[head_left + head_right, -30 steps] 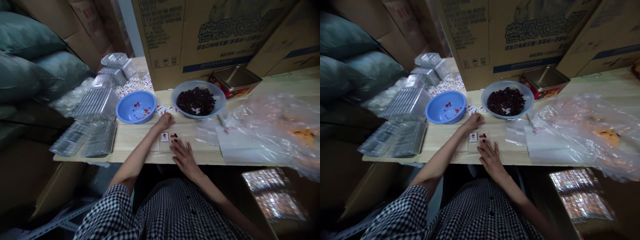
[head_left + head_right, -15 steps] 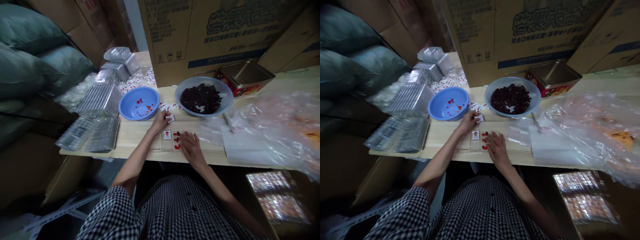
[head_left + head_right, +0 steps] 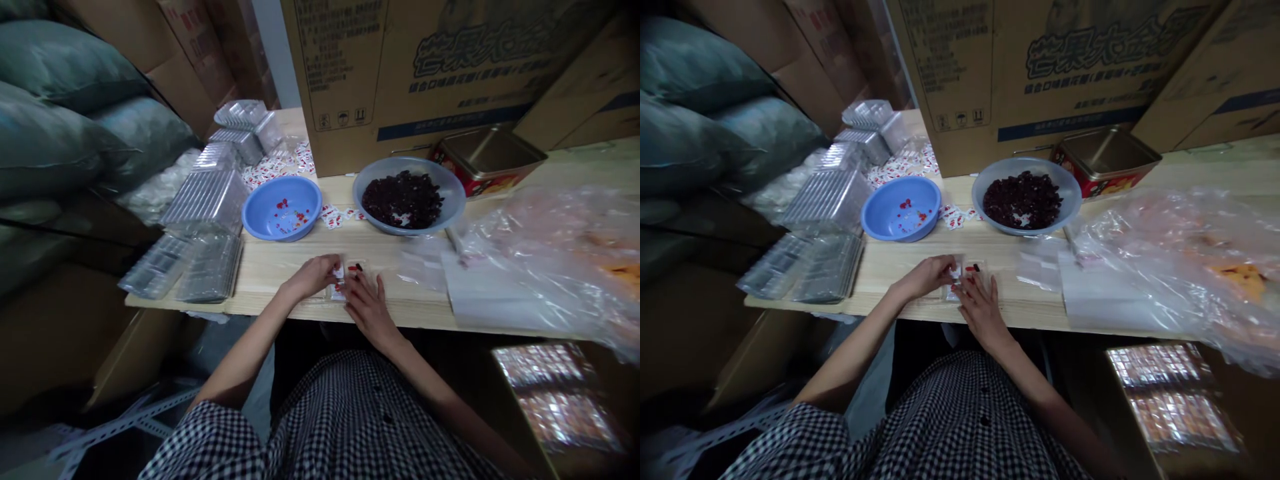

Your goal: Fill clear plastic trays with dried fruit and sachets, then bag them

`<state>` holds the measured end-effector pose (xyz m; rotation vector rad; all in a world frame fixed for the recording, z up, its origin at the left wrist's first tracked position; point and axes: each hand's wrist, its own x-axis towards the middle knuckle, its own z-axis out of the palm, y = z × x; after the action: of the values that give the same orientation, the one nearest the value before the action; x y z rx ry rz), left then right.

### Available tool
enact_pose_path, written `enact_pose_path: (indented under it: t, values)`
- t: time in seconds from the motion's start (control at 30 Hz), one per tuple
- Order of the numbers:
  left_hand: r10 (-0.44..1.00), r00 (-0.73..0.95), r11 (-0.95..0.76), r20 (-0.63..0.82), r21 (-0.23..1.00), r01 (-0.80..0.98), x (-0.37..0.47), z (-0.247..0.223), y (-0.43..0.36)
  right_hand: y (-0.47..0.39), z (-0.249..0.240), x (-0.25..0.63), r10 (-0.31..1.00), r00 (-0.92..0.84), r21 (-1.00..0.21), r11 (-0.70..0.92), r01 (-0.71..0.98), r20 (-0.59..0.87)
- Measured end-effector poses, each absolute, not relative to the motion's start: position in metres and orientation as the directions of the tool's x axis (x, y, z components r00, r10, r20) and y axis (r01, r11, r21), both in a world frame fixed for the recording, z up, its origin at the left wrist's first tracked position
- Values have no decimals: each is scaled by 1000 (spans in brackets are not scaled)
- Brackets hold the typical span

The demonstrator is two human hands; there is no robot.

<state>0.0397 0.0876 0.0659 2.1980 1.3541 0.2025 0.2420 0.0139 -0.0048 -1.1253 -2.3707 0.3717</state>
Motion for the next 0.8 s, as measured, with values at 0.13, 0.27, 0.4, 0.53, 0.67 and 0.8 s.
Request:
enact_pose_path:
  t: [0.13, 0.27, 0.4, 0.53, 0.67, 0.8]
  values:
    - [869, 487, -366, -91, 546, 754, 30, 64, 83, 8, 4, 237, 757, -576, -397, 653, 645, 310]
    - [936, 351, -286, 7, 597, 749, 18, 62, 74, -1, 50, 296, 816, -386, -414, 558, 719, 430]
    - [980, 194, -184, 48, 596, 781, 0, 54, 72, -18, 105, 439, 689, 246, -466, 150, 872, 682]
    - [990, 135, -137, 47, 587, 798, 3, 52, 70, -5, 123, 595, 658, 597, -469, -392, 792, 459]
    - [989, 145, -134, 29, 586, 799, 21, 58, 71, 51, 103, 672, 749, 661, -464, -574, 675, 36]
    - [991, 134, -117, 16, 592, 798, 24, 61, 72, 90, 83, 682, 796, 600, -526, -545, 653, -79]
